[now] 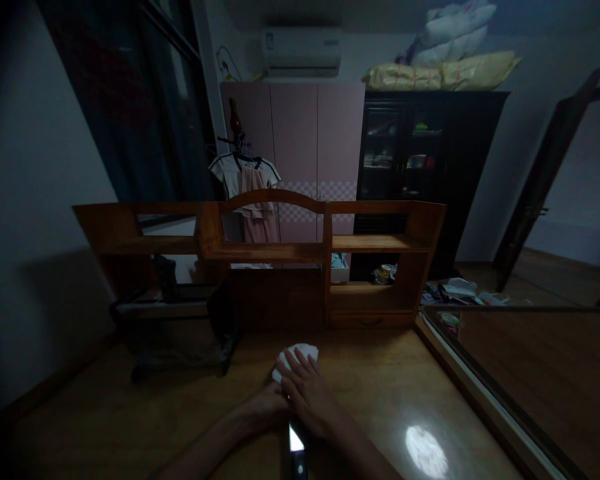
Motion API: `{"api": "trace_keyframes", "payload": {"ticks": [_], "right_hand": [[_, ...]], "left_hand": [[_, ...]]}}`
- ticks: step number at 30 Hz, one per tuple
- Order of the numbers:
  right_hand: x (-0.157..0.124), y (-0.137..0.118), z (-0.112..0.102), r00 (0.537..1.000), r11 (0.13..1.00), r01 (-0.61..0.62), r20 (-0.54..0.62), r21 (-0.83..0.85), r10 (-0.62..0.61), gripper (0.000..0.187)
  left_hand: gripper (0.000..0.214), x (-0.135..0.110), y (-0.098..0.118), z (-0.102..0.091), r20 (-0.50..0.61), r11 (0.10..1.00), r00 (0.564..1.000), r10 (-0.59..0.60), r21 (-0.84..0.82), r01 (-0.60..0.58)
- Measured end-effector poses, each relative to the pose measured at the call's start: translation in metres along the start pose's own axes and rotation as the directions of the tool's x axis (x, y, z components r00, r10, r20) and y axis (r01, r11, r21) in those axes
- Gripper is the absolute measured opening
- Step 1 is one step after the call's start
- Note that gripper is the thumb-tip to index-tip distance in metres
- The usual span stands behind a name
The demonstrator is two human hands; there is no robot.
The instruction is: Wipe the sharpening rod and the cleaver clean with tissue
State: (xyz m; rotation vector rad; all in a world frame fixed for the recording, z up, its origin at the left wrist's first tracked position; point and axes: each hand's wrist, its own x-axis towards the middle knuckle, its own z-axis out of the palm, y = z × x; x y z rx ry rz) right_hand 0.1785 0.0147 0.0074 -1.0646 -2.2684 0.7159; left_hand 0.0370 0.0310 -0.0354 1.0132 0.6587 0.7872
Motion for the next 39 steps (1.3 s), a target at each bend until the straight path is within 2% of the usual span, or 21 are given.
{"api": "trace_keyframes", "payload": {"ticks": [4, 7, 12, 15, 21, 25, 29, 33, 39], "right_hand": [[-0.004, -0.003, 0.0, 0.999, 0.987, -0.035, -0.001, -0.156, 0.036, 0.045], [-0.004, -0.005, -0.002, 1.0, 0.97, -0.024, 0.013, -0.242, 0.028, 0.046], [-0.006, -0.002, -0.007, 0.999, 0.95, 0.05, 0.008, -0.308, -0.05, 0.048], [-0.009, 0.003, -0.007, 0.998, 0.941, 0.053, -0.01, -0.333, -0.059, 0.049], [-0.01, 0.009, -0.007, 0.996, 0.923, 0.072, -0.015, -0.378, -0.084, 0.049], [-0.01, 0.018, -0.008, 0.995, 0.907, 0.044, -0.059, -0.419, -0.076, 0.05], [-0.012, 0.028, -0.011, 0.991, 0.904, 0.014, -0.112, -0.426, -0.068, 0.05], [-0.013, 0.035, -0.012, 0.987, 0.918, -0.003, -0.148, -0.396, -0.061, 0.049], [-0.013, 0.042, -0.009, 0.98, 0.947, -0.037, -0.198, -0.319, -0.028, 0.049]], "left_hand": [[0.046, 0.002, 0.0, -0.007, 0.049, 0.997, 0.998, -0.044, -0.062, 0.047], [0.047, 0.003, 0.0, -0.009, 0.07, 0.992, 0.996, -0.062, -0.102, 0.069], [0.042, 0.005, -0.001, -0.013, 0.104, 0.991, 0.992, -0.076, -0.104, 0.087], [0.039, 0.005, 0.0, -0.015, 0.134, 0.989, 0.985, -0.107, -0.084, 0.119], [0.037, 0.004, 0.003, -0.013, 0.12, 0.99, 0.986, -0.118, -0.063, 0.127], [0.03, 0.001, 0.006, -0.012, 0.158, 0.984, 0.977, -0.142, -0.08, 0.156], [0.044, 0.0, 0.006, -0.013, 0.198, 0.982, 0.973, -0.121, -0.12, 0.146], [0.038, 0.0, 0.005, -0.014, 0.19, 0.985, 0.975, -0.115, -0.107, 0.137], [0.042, -0.002, 0.005, -0.013, 0.159, 0.99, 0.981, -0.116, -0.061, 0.127]]}}
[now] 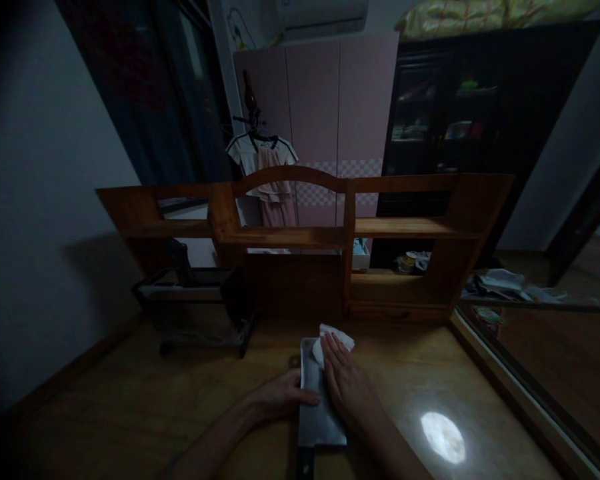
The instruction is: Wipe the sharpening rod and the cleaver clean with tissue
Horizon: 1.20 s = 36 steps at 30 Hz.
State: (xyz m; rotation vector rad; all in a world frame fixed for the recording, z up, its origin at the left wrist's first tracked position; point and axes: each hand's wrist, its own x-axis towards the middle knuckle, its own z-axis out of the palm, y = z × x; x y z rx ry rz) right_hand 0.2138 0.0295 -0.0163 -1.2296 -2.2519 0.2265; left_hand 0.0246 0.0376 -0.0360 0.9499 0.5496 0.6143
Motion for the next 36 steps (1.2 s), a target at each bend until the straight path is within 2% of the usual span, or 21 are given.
{"api": "trace_keyframes", "payload": {"ticks": [4, 10, 21, 27, 30, 32, 36], "right_hand": [[0.0, 0.004, 0.001, 0.998, 0.998, -0.056, -0.007, 0.013, 0.056, 0.048], [-0.002, 0.01, 0.005, 0.992, 0.992, -0.115, -0.051, -0.058, 0.112, 0.048], [-0.004, -0.003, 0.001, 0.998, 0.986, -0.058, 0.023, -0.158, 0.062, 0.047], [-0.004, -0.012, 0.0, 0.998, 0.997, -0.056, 0.031, -0.059, 0.058, 0.047], [-0.002, -0.023, -0.004, 0.996, 1.0, -0.001, 0.087, 0.026, -0.002, 0.049], [-0.002, -0.033, -0.007, 0.989, 0.995, 0.057, 0.132, 0.077, -0.067, 0.05], [0.0, -0.049, -0.013, 0.978, 0.986, 0.125, 0.154, 0.109, -0.141, 0.049]], "left_hand": [[0.043, -0.002, 0.001, 0.002, -0.033, 0.999, 0.999, 0.008, 0.035, -0.007], [0.049, -0.003, 0.003, 0.005, 0.004, 0.998, 0.999, 0.051, 0.042, -0.051], [0.044, -0.003, 0.004, 0.003, -0.006, 0.993, 0.999, 0.051, 0.111, -0.05], [0.044, -0.004, 0.007, 0.007, -0.011, 0.994, 0.999, 0.041, 0.105, -0.04], [0.039, -0.003, 0.005, 0.005, -0.009, 0.988, 0.999, 0.044, 0.15, -0.042], [0.043, -0.002, 0.001, 0.004, -0.04, 0.985, 0.997, 0.061, 0.165, -0.054], [0.057, 0.002, -0.006, 0.002, -0.204, 0.982, 0.966, 0.157, 0.136, -0.131]]}}
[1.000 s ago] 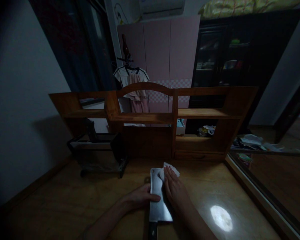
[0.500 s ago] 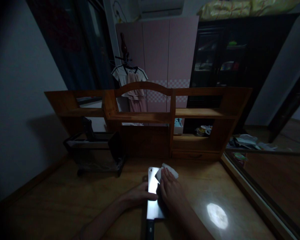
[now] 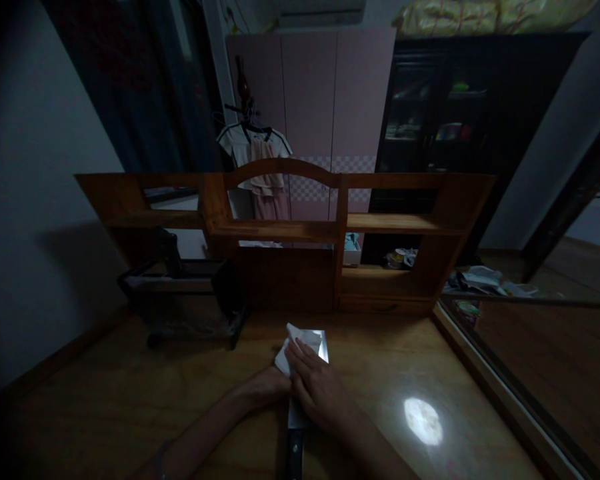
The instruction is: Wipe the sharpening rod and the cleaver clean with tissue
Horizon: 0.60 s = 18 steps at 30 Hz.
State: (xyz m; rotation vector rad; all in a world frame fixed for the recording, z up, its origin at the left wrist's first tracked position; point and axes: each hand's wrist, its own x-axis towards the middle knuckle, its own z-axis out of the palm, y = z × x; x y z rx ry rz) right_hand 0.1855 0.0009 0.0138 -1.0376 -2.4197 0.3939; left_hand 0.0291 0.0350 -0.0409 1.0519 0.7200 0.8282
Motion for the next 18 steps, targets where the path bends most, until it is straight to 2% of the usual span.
{"api": "trace_keyframes", "payload": {"ticks": [3, 9, 12, 16, 18], "right_hand": [[0.001, -0.002, -0.002, 1.0, 1.0, 0.0, -0.021, -0.024, 0.0, 0.046], [-0.001, 0.006, -0.002, 0.998, 0.994, 0.004, -0.064, -0.113, -0.011, 0.046], [-0.001, 0.009, -0.002, 0.998, 0.99, -0.017, -0.07, -0.141, 0.007, 0.046], [-0.001, 0.016, 0.002, 0.996, 0.984, -0.043, -0.081, -0.17, 0.03, 0.048], [-0.001, 0.021, 0.005, 0.994, 0.979, -0.07, -0.092, -0.19, 0.054, 0.049]], "left_hand": [[0.059, 0.001, -0.001, 0.002, 0.0, 1.0, 1.0, 0.01, -0.006, -0.01], [0.062, -0.001, 0.006, 0.003, 0.169, 0.997, 0.985, 0.044, -0.067, -0.033], [0.059, -0.003, 0.007, 0.001, 0.17, 0.998, 0.985, 0.009, -0.061, 0.001], [0.04, -0.004, 0.008, 0.0, 0.189, 0.997, 0.979, -0.08, -0.007, 0.083], [0.038, -0.005, 0.011, 0.002, 0.208, 0.994, 0.973, -0.102, -0.01, 0.106]]}}
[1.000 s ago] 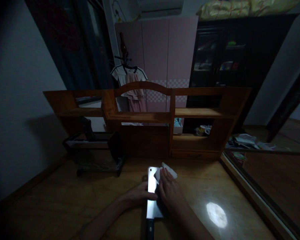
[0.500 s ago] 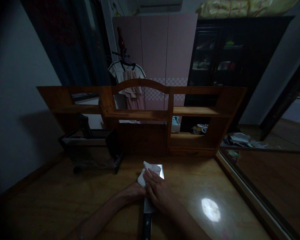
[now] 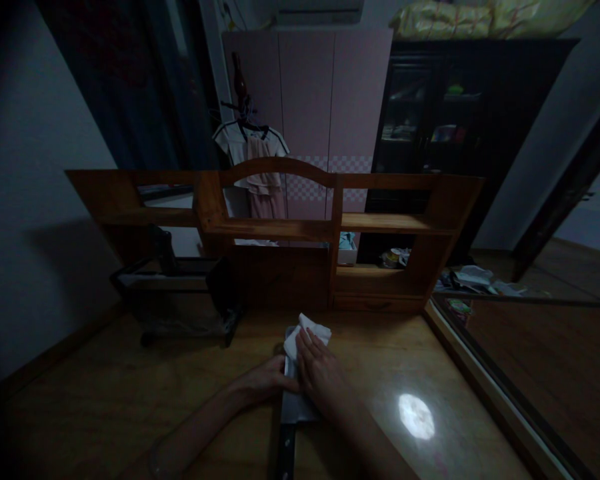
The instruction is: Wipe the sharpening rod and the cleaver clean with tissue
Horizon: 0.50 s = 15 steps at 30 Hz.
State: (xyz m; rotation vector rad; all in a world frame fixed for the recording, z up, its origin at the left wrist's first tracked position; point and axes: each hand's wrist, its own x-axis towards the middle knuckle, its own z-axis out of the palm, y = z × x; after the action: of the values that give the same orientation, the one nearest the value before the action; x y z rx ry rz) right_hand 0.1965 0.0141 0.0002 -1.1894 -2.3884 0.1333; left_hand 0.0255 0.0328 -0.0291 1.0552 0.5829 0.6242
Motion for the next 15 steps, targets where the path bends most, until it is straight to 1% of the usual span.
{"api": "trace_keyframes", "payload": {"ticks": [4, 6, 10, 13, 15], "right_hand": [[-0.001, 0.006, 0.003, 0.997, 0.997, -0.067, -0.037, -0.041, 0.065, 0.05], [-0.001, 0.005, 0.001, 0.992, 0.99, -0.125, -0.041, -0.057, 0.123, 0.05], [-0.001, 0.001, -0.004, 0.965, 0.96, -0.261, 0.007, -0.099, 0.263, 0.046], [-0.001, -0.003, -0.009, 0.959, 0.953, -0.282, 0.006, -0.107, 0.285, 0.039], [-0.001, -0.005, -0.013, 0.955, 0.951, -0.297, -0.014, -0.082, 0.297, 0.039]], "left_hand": [[0.051, -0.001, 0.005, 0.003, -0.001, 0.999, 1.0, 0.007, -0.037, -0.007], [0.051, -0.001, 0.005, 0.004, -0.01, 0.999, 1.0, 0.002, -0.033, -0.002], [0.046, -0.001, 0.004, 0.003, -0.012, 1.0, 1.0, 0.003, 0.015, -0.003], [0.045, -0.003, 0.007, 0.004, 0.002, 0.999, 1.0, 0.014, 0.039, -0.014], [0.047, -0.003, 0.008, 0.006, -0.001, 0.999, 1.0, 0.017, 0.039, -0.016]]}}
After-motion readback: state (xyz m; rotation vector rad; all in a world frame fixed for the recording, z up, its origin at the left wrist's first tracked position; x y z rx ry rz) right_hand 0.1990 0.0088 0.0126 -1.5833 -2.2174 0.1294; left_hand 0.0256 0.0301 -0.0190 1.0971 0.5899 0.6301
